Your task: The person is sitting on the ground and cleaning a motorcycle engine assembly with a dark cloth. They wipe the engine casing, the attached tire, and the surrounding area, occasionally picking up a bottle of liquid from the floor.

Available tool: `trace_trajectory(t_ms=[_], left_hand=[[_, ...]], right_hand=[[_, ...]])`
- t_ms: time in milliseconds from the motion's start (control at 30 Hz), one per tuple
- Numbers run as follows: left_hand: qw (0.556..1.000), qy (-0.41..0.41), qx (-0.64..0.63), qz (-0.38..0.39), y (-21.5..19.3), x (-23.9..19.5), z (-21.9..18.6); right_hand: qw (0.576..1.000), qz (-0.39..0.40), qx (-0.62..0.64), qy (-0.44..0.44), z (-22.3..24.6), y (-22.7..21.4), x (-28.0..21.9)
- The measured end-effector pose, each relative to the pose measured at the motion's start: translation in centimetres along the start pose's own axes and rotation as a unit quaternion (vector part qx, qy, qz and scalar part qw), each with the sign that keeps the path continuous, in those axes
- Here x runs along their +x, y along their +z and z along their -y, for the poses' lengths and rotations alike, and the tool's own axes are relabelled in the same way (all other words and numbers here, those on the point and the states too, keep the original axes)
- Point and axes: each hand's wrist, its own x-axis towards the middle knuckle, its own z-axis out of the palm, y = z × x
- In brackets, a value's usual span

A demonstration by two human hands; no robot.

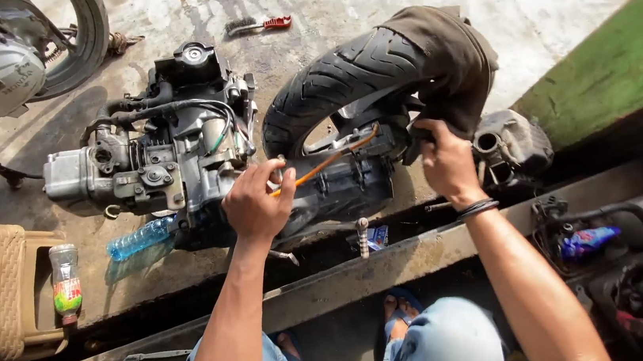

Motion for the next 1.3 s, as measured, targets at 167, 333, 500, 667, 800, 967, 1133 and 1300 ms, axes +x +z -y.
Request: trace_trajectory(t_ms=[167,333,500,667,800,967,1133,1300], left_hand=[[1.0,-0.018,-0.018,0.018,0.3,1.0,-0.4],[0.999,0.002,-0.034,0.005,2.0,0.5,2.0],[0.996,-0.05,-0.023,0.066,2.2,1.5,0.9],[0.994,-0.073,-0.02,0.08,3.0,0.5,1.6],[0.993,-0.088,-0.041,0.063,4.1,0.1,2.3],[0.985,-0.115,-0.001,0.132,3.1,-1.3,3.5],[0.981,-0.139,0.003,0.133,2.9,-2.0,3.7],[0.969,-0.123,0.068,0.204,3.0,-1.4,3.7]], right_hand=[[0.988,0.138,0.048,0.054,-2.5,4.3,2.4],[0.988,0.155,-0.023,-0.011,-3.9,4.1,3.2],[0.964,0.25,0.007,-0.092,-5.8,3.2,5.7],[0.927,0.371,0.016,-0.057,-8.0,3.3,8.1],[0.911,0.413,0.012,0.001,-8.6,4.0,9.3],[0.903,0.43,0.006,0.011,-11.5,4.4,8.7],[0.907,0.409,0.087,-0.046,-11.2,5.4,8.3],[0.933,0.332,0.021,-0.135,-12.0,4.9,10.3]])
